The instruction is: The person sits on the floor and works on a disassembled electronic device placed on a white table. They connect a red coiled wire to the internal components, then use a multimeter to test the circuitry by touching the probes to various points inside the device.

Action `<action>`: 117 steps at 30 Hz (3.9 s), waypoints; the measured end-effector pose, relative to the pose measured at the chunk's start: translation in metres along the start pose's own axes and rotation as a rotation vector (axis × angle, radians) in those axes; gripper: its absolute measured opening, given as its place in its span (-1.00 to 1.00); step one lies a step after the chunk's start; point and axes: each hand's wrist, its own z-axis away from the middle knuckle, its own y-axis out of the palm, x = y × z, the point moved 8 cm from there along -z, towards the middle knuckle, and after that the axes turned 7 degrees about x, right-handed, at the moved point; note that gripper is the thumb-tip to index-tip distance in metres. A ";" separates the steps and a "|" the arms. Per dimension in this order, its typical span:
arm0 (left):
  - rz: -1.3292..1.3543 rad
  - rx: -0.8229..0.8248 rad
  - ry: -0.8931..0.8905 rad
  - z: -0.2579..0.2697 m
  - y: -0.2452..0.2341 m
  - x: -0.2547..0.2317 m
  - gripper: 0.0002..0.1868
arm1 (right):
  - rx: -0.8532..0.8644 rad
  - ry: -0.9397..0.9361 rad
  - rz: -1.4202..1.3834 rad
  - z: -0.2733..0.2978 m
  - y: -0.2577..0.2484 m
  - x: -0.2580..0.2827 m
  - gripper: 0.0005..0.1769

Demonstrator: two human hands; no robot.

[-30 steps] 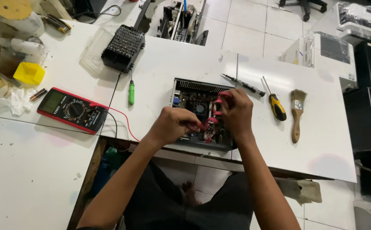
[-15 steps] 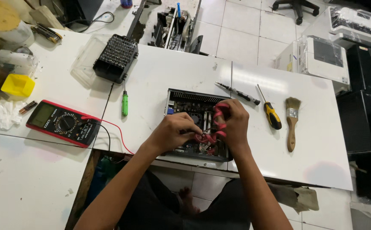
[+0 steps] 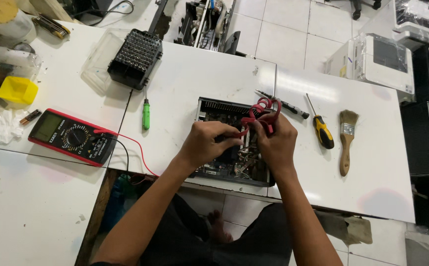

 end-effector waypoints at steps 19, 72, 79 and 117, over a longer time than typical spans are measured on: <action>0.126 0.250 -0.065 0.017 0.024 -0.002 -0.79 | 0.060 -0.060 0.014 -0.005 0.002 0.017 -0.84; 1.063 0.279 -0.359 0.023 0.030 0.040 -0.57 | 0.388 0.027 0.079 0.045 -0.010 0.002 -0.79; 1.043 0.293 -0.376 0.020 0.032 0.037 -0.57 | 0.347 0.058 0.045 0.049 -0.012 -0.005 -0.78; 0.057 0.503 -0.035 -0.005 0.042 0.009 -0.78 | 0.379 0.043 0.199 0.050 -0.011 0.002 -0.89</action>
